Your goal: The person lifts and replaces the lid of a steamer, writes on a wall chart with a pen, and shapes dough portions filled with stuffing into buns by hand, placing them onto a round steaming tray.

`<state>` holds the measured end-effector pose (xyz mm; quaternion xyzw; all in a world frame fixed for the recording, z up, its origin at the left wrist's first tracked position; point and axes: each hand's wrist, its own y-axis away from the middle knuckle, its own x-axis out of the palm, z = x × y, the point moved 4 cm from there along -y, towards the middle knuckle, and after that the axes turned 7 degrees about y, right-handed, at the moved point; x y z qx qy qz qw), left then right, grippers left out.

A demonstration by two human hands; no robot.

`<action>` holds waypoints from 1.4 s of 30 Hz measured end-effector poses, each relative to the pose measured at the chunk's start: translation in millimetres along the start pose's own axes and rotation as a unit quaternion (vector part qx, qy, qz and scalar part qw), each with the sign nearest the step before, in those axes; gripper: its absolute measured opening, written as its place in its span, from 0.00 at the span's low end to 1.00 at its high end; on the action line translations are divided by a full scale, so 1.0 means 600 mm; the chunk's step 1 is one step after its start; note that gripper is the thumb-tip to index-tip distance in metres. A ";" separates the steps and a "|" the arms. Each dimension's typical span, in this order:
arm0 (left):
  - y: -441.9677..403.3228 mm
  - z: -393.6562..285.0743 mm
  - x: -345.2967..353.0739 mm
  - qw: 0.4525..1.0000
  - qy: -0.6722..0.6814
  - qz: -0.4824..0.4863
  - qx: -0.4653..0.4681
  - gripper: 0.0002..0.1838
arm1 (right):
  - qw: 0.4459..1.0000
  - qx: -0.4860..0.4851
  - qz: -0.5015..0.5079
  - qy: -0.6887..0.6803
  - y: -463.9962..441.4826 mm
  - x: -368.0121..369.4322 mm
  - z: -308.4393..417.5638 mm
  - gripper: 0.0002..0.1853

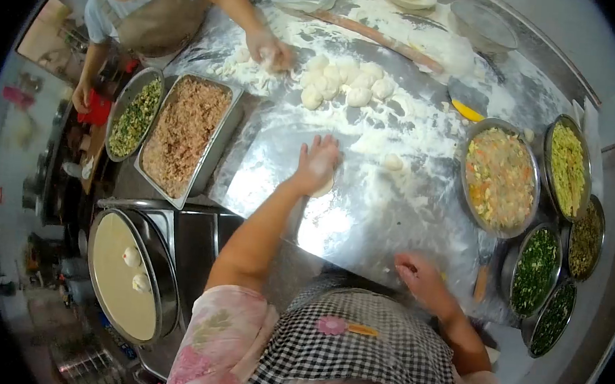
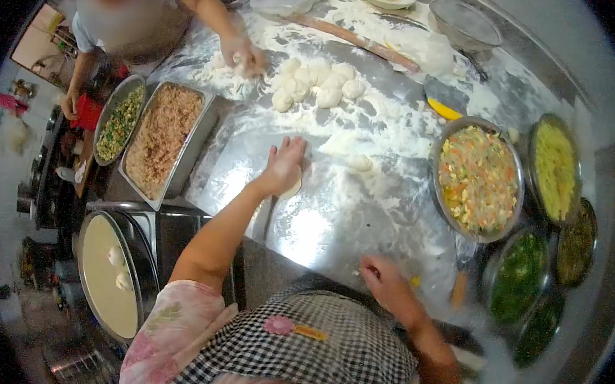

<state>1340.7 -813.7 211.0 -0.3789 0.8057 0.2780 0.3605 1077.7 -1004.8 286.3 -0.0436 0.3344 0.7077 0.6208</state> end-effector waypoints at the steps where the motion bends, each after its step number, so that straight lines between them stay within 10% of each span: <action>1: -0.009 0.030 0.000 0.998 0.036 -0.031 0.031 0.29 | 1.000 -0.005 -0.003 0.000 -0.002 0.004 -0.001 0.14; 4: 0.019 0.048 -0.016 0.976 0.034 -0.210 0.040 0.28 | 1.000 -0.011 0.001 -0.001 -0.004 0.009 0.012 0.15; 13: 0.097 -0.029 -0.014 0.978 -0.149 0.044 0.139 0.25 | 1.000 0.014 -0.010 -0.003 -0.039 0.028 0.014 0.11; 14: 0.099 0.002 -0.016 0.949 -0.046 -0.120 0.287 0.19 | 1.000 0.008 -0.019 0.010 -0.049 0.022 0.022 0.11; 17: 0.132 -0.021 -0.054 0.941 0.272 -0.190 0.069 0.16 | 0.994 -0.012 -0.091 0.054 -0.104 -0.006 0.028 0.10; 24: 0.190 -0.049 -0.026 0.936 0.306 -0.170 0.033 0.18 | 0.917 -0.142 -0.275 0.251 -0.278 -0.047 0.050 0.08; 27: 0.190 -0.049 -0.006 0.925 0.356 -0.133 0.002 0.18 | 0.915 -0.026 -0.249 0.316 -0.318 -0.047 0.052 0.10; 30: 0.166 -0.041 0.027 0.907 0.410 -0.095 0.009 0.19 | 0.927 -0.165 -0.265 0.207 -0.345 -0.042 0.024 0.10; 33: 0.144 -0.087 0.026 0.892 0.408 -0.170 0.098 0.21 | 0.989 -0.103 -0.066 0.086 -0.281 -0.021 0.100 0.09; 36: 0.130 -0.127 0.041 0.805 0.589 0.052 0.042 0.21 | 0.993 -0.112 0.025 -0.004 -0.222 -0.007 0.143 0.07; 42: 0.108 -0.130 0.123 0.887 0.453 0.091 0.015 0.19 | 0.928 -0.143 -0.077 0.335 -0.244 -0.056 0.116 0.07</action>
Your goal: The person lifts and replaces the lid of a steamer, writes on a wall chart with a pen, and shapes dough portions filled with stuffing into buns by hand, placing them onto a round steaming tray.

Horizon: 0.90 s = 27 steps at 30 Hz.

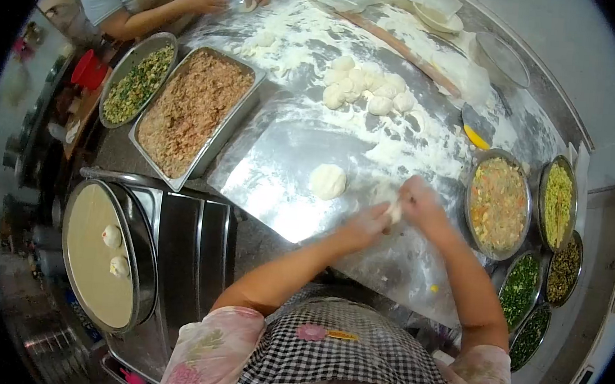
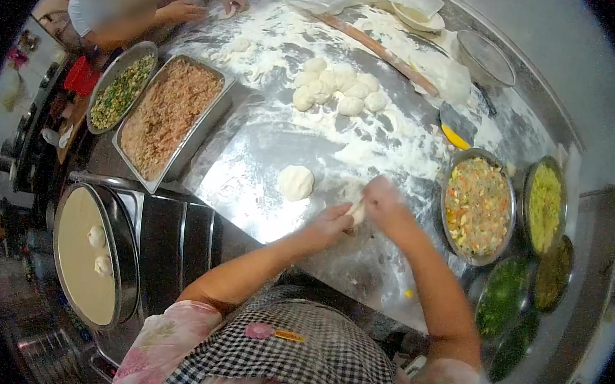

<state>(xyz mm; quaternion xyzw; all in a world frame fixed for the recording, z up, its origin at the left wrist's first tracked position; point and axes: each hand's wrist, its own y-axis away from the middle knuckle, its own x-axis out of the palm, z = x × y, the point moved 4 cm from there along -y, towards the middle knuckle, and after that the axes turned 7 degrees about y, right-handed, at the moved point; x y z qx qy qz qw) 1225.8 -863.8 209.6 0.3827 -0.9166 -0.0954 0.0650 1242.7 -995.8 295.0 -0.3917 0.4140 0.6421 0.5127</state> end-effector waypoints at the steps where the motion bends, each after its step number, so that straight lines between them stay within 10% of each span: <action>1: 0.016 -0.051 0.000 0.998 -0.065 0.015 0.017 0.21 | 0.997 0.010 -0.067 -0.022 -0.012 -0.003 -0.019 0.07; 4: 0.044 -0.083 -0.001 0.970 -0.192 -0.058 0.138 0.25 | 0.973 0.026 -0.203 -0.103 -0.055 0.000 -0.049 0.08; 7: 0.071 -0.058 -0.035 0.938 -0.284 -0.114 0.165 0.31 | 0.929 0.083 -0.078 -0.352 -0.093 0.053 0.016 0.09; 14: 0.107 -0.043 -0.150 0.861 -0.415 -0.264 0.131 0.35 | 0.993 -0.009 -0.052 -0.104 -0.104 0.144 0.119 0.10; 19: 0.053 -0.033 -0.144 0.820 -0.557 -0.098 0.084 0.38 | 0.977 0.014 -0.134 -0.167 -0.051 0.104 0.083 0.10; 21: 0.054 -0.017 -0.149 0.819 -0.564 -0.069 0.084 0.39 | 0.961 0.117 0.136 -0.208 -0.005 0.107 0.057 0.12; 24: 0.046 -0.008 -0.155 0.803 -0.574 -0.092 0.134 0.37 | 0.966 0.088 0.178 -0.166 0.063 0.132 0.016 0.14; 27: 0.009 -0.022 -0.211 0.929 -0.356 -0.077 0.062 0.26 | 0.994 0.022 -0.100 -0.028 0.057 0.048 0.014 0.16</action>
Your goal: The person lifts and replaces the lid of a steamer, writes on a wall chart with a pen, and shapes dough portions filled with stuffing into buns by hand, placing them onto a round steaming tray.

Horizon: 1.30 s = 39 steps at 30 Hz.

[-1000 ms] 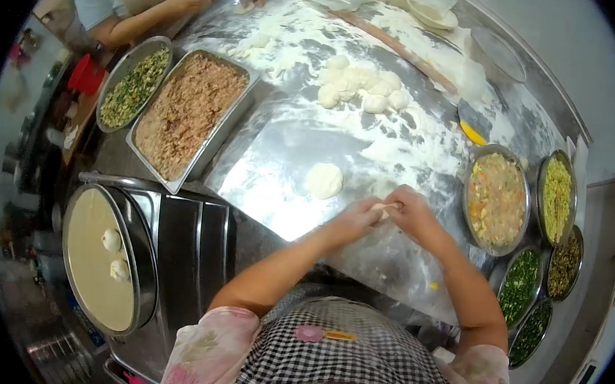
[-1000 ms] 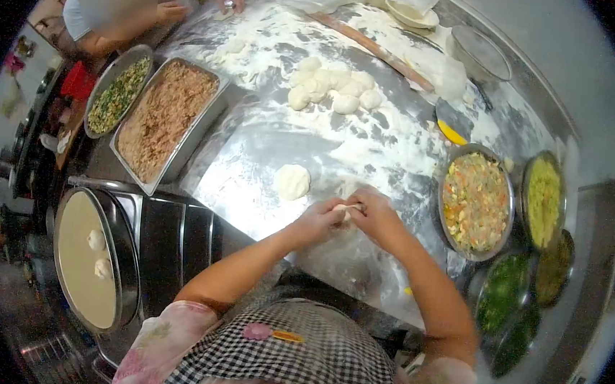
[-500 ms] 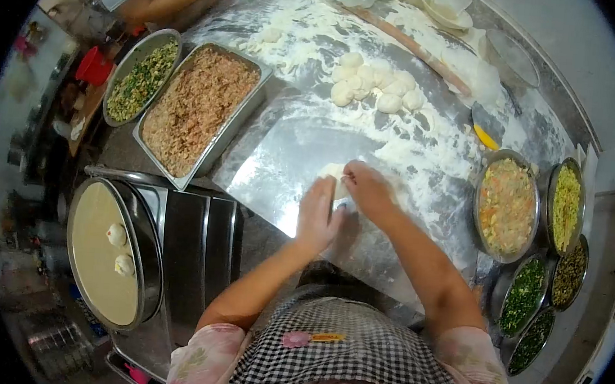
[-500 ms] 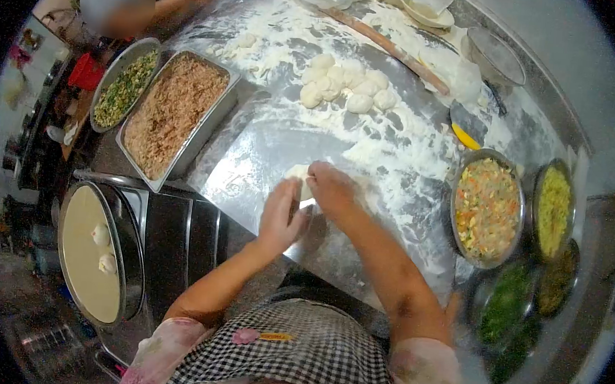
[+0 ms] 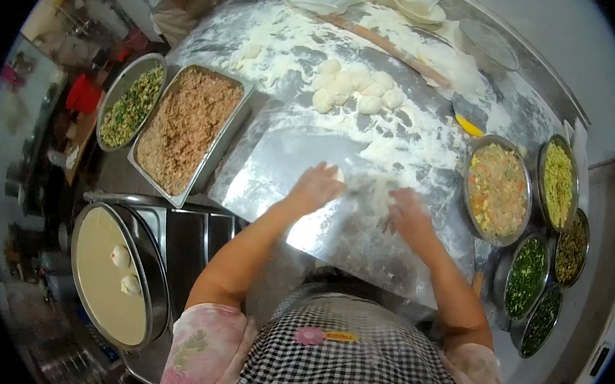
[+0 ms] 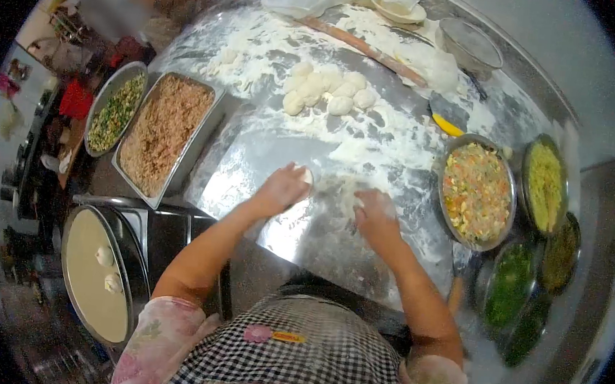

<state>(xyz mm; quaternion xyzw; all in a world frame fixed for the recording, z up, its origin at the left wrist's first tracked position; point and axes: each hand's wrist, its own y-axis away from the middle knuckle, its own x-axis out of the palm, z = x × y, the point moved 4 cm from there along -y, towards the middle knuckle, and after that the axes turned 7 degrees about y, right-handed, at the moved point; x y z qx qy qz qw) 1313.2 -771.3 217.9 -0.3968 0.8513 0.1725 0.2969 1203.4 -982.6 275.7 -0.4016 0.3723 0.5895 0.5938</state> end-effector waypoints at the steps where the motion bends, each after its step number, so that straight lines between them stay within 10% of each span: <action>1: -0.001 0.008 -0.023 0.987 0.139 -0.074 -0.037 0.21 | 0.997 0.034 0.014 -0.071 -0.008 -0.014 0.002 0.16; 7: 0.006 -0.005 -0.046 0.975 -0.036 -0.038 -0.215 0.16 | 0.952 0.119 0.117 -0.256 0.007 0.018 0.026 0.19; 10: 0.031 -0.050 -0.021 0.982 0.031 -0.188 -0.022 0.14 | 0.917 0.182 0.133 -0.329 0.014 0.052 0.024 0.20; 11: 0.034 -0.054 -0.003 0.934 0.285 -0.145 -0.158 0.13 | 0.890 0.228 0.133 -0.371 0.009 0.054 0.025 0.20; 15: 0.021 -0.155 0.018 0.739 0.656 -0.073 -0.132 0.09 | 0.793 0.223 0.156 -0.545 -0.010 -0.004 0.034 0.20; 18: 0.019 -0.231 0.008 0.649 0.727 -0.026 -0.221 0.15 | 0.871 0.186 0.023 -0.454 0.012 -0.136 0.064 0.14; 19: 0.008 -0.229 0.024 0.881 0.471 -0.022 -0.035 0.13 | 0.897 0.117 -0.066 -0.421 0.015 -0.115 0.039 0.13; 20: 0.001 -0.245 0.061 0.973 0.151 -0.025 0.173 0.12 | 0.928 0.111 -0.020 -0.354 0.027 -0.133 0.029 0.13; 24: -0.061 -0.355 0.179 0.963 -0.206 0.112 0.135 0.12 | 0.981 0.168 -0.051 -0.079 0.084 -0.234 -0.076 0.13; 25: -0.051 -0.392 0.182 0.965 -0.054 -0.049 0.251 0.11 | 0.983 0.178 -0.053 0.001 0.102 -0.276 -0.117 0.15; 27: -0.073 -0.450 0.213 0.972 0.077 -0.004 0.221 0.10 | 0.960 0.066 -0.176 0.209 0.143 -0.295 -0.292 0.12; 28: -0.086 -0.476 0.231 0.969 0.140 0.016 0.202 0.09 | 0.939 0.263 -0.208 0.078 0.164 -0.338 -0.371 0.14; 31: -0.125 -0.548 0.289 0.930 -0.105 -0.065 0.347 0.08 | 0.884 0.344 -0.239 0.205 0.215 -0.438 -0.546 0.12; 35: -0.193 -0.624 0.358 0.959 -0.043 -0.103 0.259 0.06 | 0.882 0.322 -0.161 0.304 0.216 -0.455 -0.716 0.09; 39: -0.271 -0.680 0.418 0.935 0.323 -0.004 0.148 0.06 | 0.910 0.284 -0.119 0.279 0.213 -0.467 -0.743 0.09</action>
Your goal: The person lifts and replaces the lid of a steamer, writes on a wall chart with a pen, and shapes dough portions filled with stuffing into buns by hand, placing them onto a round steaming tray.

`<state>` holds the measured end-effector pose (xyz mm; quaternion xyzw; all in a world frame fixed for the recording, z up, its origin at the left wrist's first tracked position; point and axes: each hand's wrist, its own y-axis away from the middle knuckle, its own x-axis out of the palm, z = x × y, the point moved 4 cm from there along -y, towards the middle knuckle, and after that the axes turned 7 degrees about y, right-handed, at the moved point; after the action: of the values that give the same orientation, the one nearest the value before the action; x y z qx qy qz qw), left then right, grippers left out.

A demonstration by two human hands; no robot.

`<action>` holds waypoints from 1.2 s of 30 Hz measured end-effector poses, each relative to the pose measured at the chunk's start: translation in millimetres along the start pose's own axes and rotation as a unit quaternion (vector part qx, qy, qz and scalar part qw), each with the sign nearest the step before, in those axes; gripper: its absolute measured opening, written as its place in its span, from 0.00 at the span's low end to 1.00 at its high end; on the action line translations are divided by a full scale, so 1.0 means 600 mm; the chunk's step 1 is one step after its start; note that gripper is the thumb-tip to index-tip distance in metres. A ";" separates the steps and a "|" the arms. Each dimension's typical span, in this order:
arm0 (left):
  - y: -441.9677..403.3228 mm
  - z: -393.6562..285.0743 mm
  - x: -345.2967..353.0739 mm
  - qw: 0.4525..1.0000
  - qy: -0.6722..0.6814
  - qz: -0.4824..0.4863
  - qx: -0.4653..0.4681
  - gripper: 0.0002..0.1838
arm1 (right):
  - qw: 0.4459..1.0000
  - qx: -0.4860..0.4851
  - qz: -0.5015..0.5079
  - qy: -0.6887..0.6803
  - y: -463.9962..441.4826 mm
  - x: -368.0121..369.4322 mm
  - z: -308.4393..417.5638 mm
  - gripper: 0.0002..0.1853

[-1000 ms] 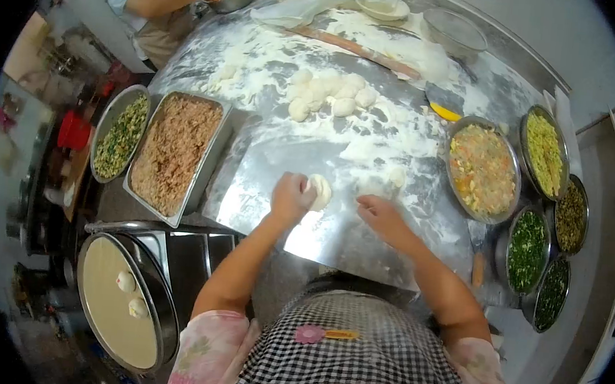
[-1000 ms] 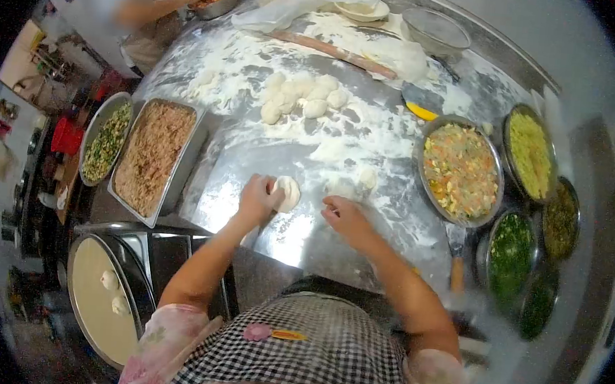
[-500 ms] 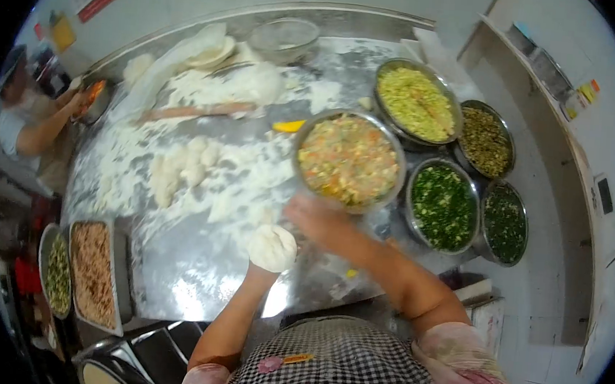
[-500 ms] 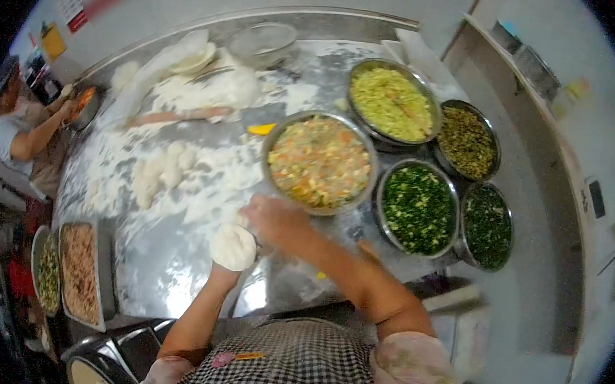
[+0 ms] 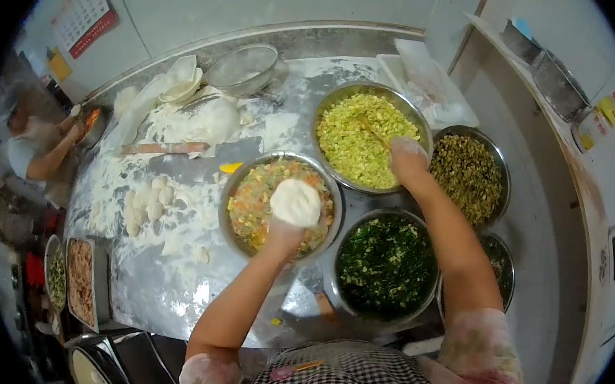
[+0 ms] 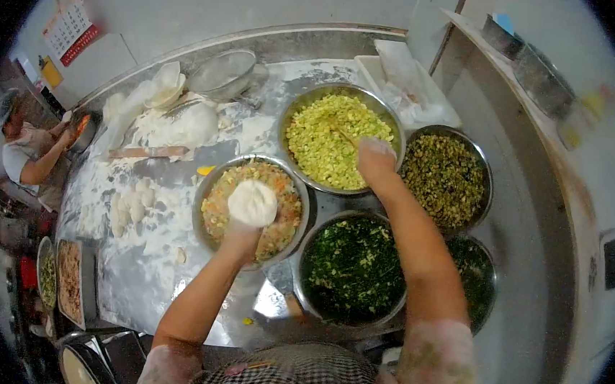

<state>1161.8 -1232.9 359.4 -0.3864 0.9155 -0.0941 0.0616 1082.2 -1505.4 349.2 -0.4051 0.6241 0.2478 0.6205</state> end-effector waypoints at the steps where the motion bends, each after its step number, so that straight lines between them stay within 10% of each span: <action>1: -0.017 -0.013 0.016 0.999 0.030 0.013 -0.028 0.05 | 0.999 -0.006 0.006 -0.032 0.001 -0.016 0.000 0.10; 4: -0.074 -0.003 0.049 0.995 0.057 0.025 -0.076 0.07 | 0.974 -0.065 0.153 -0.153 0.021 -0.071 0.009 0.08; 7: -0.134 0.042 0.071 0.998 0.001 -0.002 -0.062 0.10 | 0.917 -0.361 0.129 -0.110 0.059 -0.059 0.029 0.08; 13: -0.210 0.083 0.131 0.985 0.154 0.006 -0.082 0.12 | 0.982 -0.147 0.112 -0.031 0.030 -0.036 0.000 0.09; 19: -0.230 0.094 0.146 0.988 0.119 -0.008 -0.095 0.14 | 0.936 -0.203 0.197 -0.208 0.042 -0.043 0.049 0.10; 23: -0.239 0.117 0.164 0.956 0.226 -0.033 -0.182 0.15 | 0.979 -0.039 0.123 -0.159 0.016 0.013 0.013 0.08; 26: -0.249 0.151 0.175 0.953 0.199 0.008 -0.228 0.13 | 0.981 -0.089 0.070 -0.158 0.020 -0.042 -0.025 0.07; 36: -0.245 0.134 0.196 0.943 -0.317 0.065 -0.075 0.18 | 0.972 -0.005 0.099 -0.211 0.042 -0.025 -0.013 0.10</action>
<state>1197.7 -1428.1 308.5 -0.3390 0.8763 0.1065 0.3254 1055.8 -1494.7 359.6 -0.2826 0.5148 0.3912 0.7086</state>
